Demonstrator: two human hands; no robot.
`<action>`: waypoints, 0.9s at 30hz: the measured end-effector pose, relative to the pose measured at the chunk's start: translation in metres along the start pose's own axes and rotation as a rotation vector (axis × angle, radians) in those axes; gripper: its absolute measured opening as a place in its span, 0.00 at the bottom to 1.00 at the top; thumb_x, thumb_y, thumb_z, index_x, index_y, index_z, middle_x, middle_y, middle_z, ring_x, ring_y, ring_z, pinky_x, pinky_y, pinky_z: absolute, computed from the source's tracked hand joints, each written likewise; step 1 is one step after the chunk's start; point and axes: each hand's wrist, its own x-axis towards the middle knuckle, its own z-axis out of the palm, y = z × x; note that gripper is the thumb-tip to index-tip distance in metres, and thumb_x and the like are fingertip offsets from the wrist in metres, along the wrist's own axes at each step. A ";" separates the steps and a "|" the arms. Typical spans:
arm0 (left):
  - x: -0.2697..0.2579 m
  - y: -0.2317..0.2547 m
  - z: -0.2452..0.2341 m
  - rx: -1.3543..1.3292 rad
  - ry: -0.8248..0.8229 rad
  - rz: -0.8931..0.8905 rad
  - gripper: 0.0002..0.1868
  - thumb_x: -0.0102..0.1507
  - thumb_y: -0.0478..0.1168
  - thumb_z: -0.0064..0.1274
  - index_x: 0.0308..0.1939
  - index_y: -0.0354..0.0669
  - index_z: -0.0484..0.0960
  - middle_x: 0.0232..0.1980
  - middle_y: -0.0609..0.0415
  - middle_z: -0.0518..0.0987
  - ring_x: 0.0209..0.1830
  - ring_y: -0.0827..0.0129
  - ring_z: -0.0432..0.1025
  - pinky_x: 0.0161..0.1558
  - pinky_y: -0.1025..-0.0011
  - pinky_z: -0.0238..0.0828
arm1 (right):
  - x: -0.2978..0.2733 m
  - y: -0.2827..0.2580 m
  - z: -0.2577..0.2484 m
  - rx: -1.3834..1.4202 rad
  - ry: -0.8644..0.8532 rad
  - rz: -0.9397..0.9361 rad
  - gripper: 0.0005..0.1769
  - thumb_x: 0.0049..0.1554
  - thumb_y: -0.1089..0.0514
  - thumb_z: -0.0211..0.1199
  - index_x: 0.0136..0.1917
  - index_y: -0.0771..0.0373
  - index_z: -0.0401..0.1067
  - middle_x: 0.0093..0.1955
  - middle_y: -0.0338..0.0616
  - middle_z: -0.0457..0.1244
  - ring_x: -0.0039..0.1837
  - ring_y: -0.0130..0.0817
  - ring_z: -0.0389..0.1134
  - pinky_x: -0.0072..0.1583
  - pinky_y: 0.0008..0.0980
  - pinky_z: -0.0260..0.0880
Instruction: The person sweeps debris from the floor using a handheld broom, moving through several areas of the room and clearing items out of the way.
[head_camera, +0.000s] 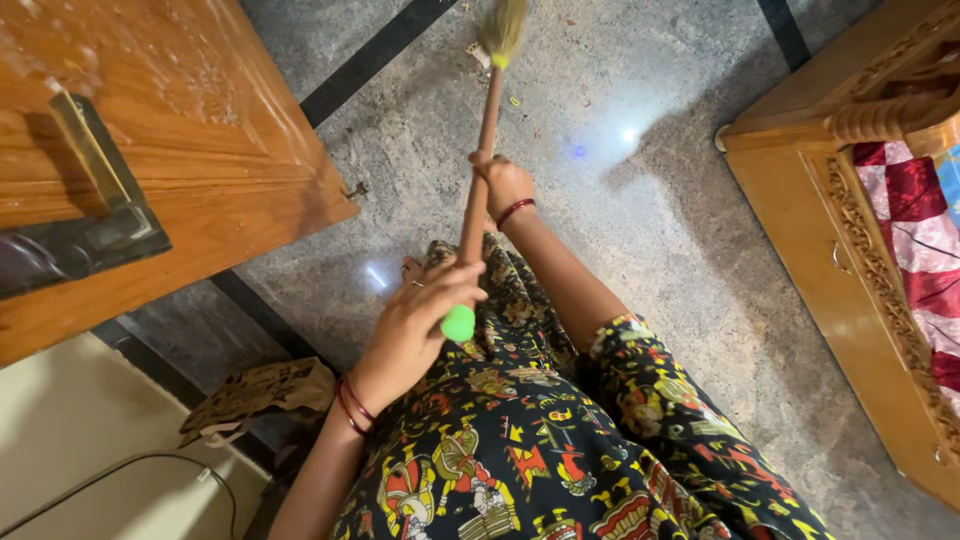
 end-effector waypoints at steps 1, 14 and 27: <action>0.001 0.003 0.001 0.050 -0.026 0.064 0.20 0.58 0.26 0.56 0.53 0.49 0.79 0.72 0.60 0.72 0.75 0.52 0.64 0.72 0.58 0.62 | -0.003 -0.001 -0.015 0.004 0.016 0.004 0.16 0.56 0.59 0.62 0.58 0.48 0.74 0.44 0.51 0.69 0.45 0.53 0.73 0.45 0.48 0.72; 0.011 0.029 0.010 -0.146 -0.212 0.307 0.15 0.64 0.36 0.60 0.55 0.53 0.80 0.68 0.64 0.77 0.72 0.60 0.71 0.67 0.59 0.70 | -0.146 0.045 -0.096 -0.179 0.057 0.309 0.12 0.56 0.56 0.64 0.54 0.50 0.80 0.41 0.55 0.69 0.43 0.54 0.72 0.45 0.49 0.71; -0.011 0.016 -0.021 0.027 -0.162 0.030 0.28 0.51 0.19 0.52 0.53 0.44 0.78 0.64 0.55 0.79 0.64 0.58 0.75 0.63 0.61 0.69 | -0.124 -0.010 0.037 0.152 -0.272 0.179 0.16 0.52 0.51 0.65 0.54 0.49 0.78 0.43 0.56 0.70 0.46 0.55 0.73 0.49 0.49 0.73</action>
